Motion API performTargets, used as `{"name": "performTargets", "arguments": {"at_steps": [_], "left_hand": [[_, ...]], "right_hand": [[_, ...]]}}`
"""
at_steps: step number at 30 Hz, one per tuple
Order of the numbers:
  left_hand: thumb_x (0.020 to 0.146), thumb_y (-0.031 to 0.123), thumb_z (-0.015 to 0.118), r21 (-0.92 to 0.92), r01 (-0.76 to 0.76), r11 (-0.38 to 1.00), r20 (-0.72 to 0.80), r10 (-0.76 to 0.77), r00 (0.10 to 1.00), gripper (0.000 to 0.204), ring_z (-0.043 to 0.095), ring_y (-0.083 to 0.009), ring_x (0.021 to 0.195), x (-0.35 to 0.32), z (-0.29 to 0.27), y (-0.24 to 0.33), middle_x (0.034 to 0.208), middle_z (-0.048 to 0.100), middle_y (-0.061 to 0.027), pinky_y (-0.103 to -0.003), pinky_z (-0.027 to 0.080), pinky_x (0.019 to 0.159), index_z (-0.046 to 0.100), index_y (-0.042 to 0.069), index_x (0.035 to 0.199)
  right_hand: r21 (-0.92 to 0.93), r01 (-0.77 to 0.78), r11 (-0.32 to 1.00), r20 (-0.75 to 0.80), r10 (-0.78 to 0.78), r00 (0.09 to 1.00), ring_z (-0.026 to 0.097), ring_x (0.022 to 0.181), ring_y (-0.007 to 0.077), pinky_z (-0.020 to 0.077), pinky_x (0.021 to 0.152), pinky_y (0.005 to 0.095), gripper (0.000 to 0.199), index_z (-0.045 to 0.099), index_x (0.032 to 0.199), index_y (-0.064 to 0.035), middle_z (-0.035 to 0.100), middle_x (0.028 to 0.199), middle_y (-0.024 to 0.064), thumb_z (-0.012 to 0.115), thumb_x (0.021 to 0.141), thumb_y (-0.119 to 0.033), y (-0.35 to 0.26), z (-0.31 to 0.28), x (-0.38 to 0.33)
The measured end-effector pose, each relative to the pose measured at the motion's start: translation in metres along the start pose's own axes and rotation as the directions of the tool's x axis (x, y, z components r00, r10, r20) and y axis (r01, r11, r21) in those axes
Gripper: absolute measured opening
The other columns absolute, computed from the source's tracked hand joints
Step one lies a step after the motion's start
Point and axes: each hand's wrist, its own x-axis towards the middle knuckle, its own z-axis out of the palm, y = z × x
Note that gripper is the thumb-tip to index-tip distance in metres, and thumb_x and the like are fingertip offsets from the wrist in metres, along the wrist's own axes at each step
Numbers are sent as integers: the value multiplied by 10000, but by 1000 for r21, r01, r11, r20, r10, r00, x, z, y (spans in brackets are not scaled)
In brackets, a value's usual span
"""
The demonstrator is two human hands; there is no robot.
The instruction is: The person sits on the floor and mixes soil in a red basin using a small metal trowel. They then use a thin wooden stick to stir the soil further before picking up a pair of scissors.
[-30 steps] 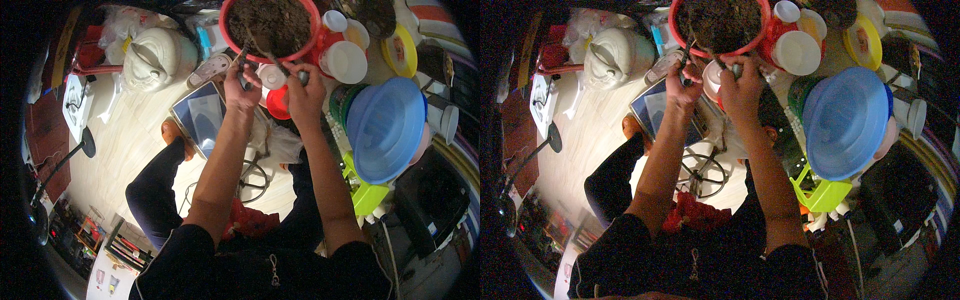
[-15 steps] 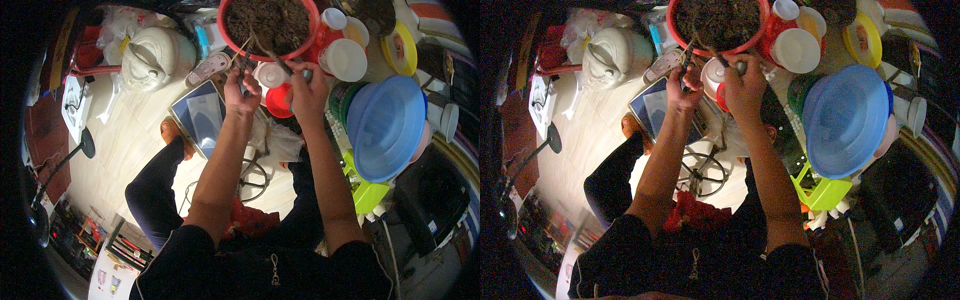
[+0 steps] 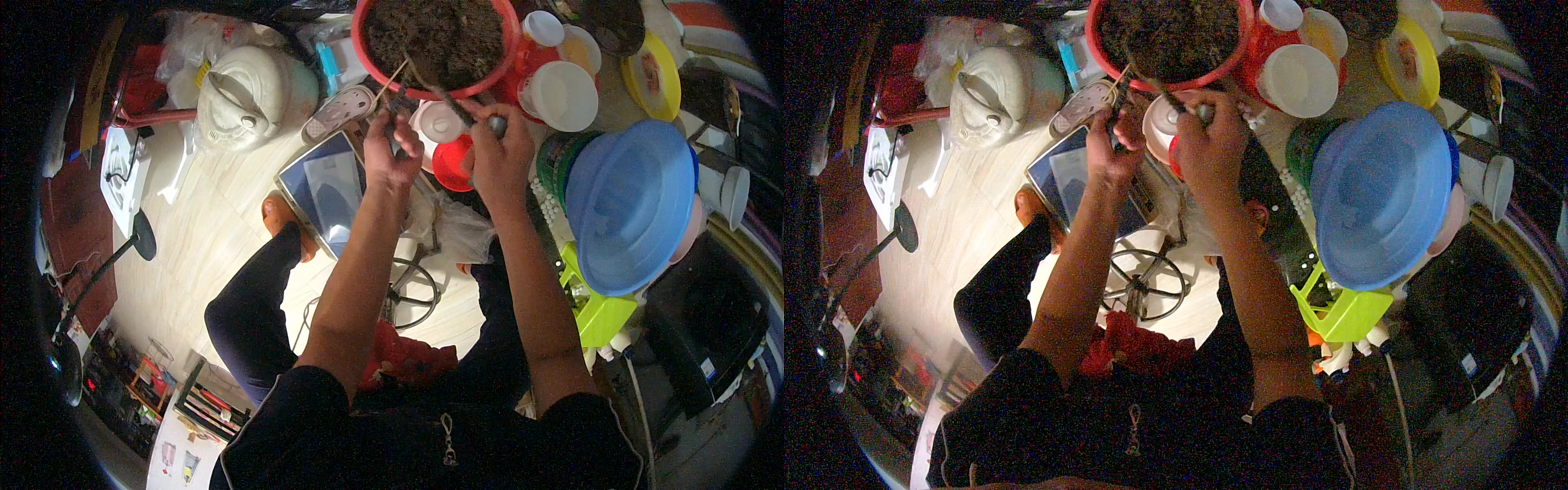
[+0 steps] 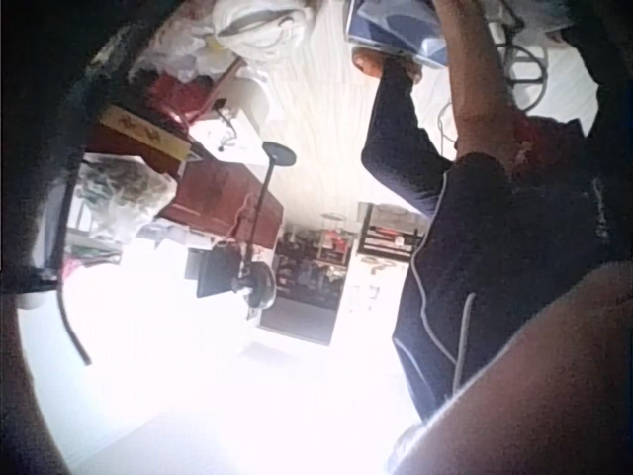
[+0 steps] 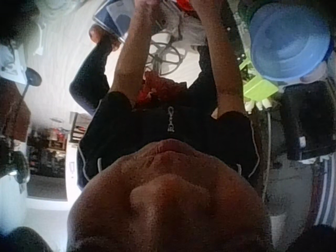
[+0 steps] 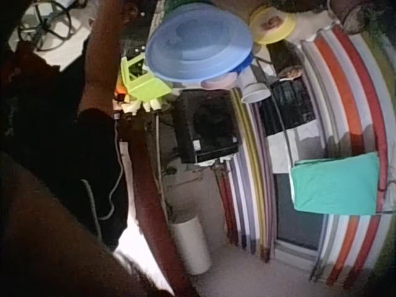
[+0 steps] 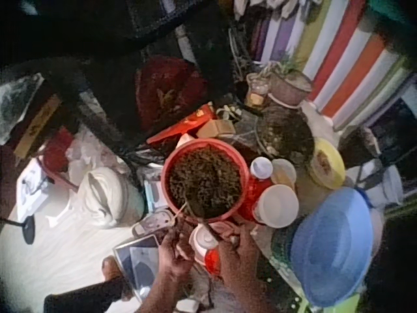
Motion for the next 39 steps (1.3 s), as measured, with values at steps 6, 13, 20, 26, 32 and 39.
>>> {"name": "performTargets", "arguments": {"at_steps": [6, 13, 20, 26, 32, 39], "left_hand": [[848, 289, 441, 98, 1, 995, -79, 6, 997, 242, 344, -82, 395, -14, 3, 2, 491, 399, 35, -196, 285, 374, 501, 65, 780], [864, 309, 448, 234, -10, 972, -39, 19, 999, 261, 348, -70, 356, -25, -3, 6, 473, 407, 28, -170, 262, 300, 516, 66, 796], [850, 345, 470, 280, 68, 957, -115, -37, 993, 281, 338, -69, 330, -42, -16, 11, 446, 391, 37, -181, 256, 302, 531, 80, 777], [859, 335, 445, 131, -12, 991, -80, 23, 997, 284, 335, -76, 340, -28, -8, 17, 452, 388, 36, -199, 255, 327, 518, 75, 768], [853, 322, 463, 183, 32, 983, 12, -35, 999, 282, 314, -106, 321, -35, -14, 8, 463, 388, 5, -213, 231, 303, 492, 68, 735], [874, 331, 443, 161, -2, 987, -79, 15, 997, 281, 328, -73, 323, -22, -15, 12, 447, 387, 30, -199, 239, 289, 504, 82, 758]], "right_hand": [[291, -227, 929, 58, 219, 974, 433, 352, 112, 353, 353, 239, 104, 477, 851, -15, 479, 551, 48, 485, 757, -60, -16, -10, -5], [400, -275, 874, -4, 302, 953, 456, 381, 136, 374, 359, 255, 123, 475, 828, 5, 573, 711, 101, 494, 746, -86, -3, -9, 18], [446, -287, 848, -95, 363, 927, 462, 399, 138, 378, 352, 263, 130, 476, 827, 1, 608, 821, 121, 491, 739, -93, -9, -16, 27], [340, -256, 905, 25, 263, 965, 471, 401, 121, 380, 355, 241, 118, 476, 830, -9, 580, 735, 75, 494, 760, -103, -9, -18, 6], [381, -246, 891, -27, 277, 961, 513, 432, 145, 403, 369, 270, 100, 495, 817, -19, 567, 752, 125, 512, 748, -89, -3, 2, 10], [240, -162, 957, -13, 170, 985, 461, 372, 126, 378, 350, 244, 128, 473, 843, -3, 528, 634, 79, 492, 757, -95, 3, -8, 4]]}}
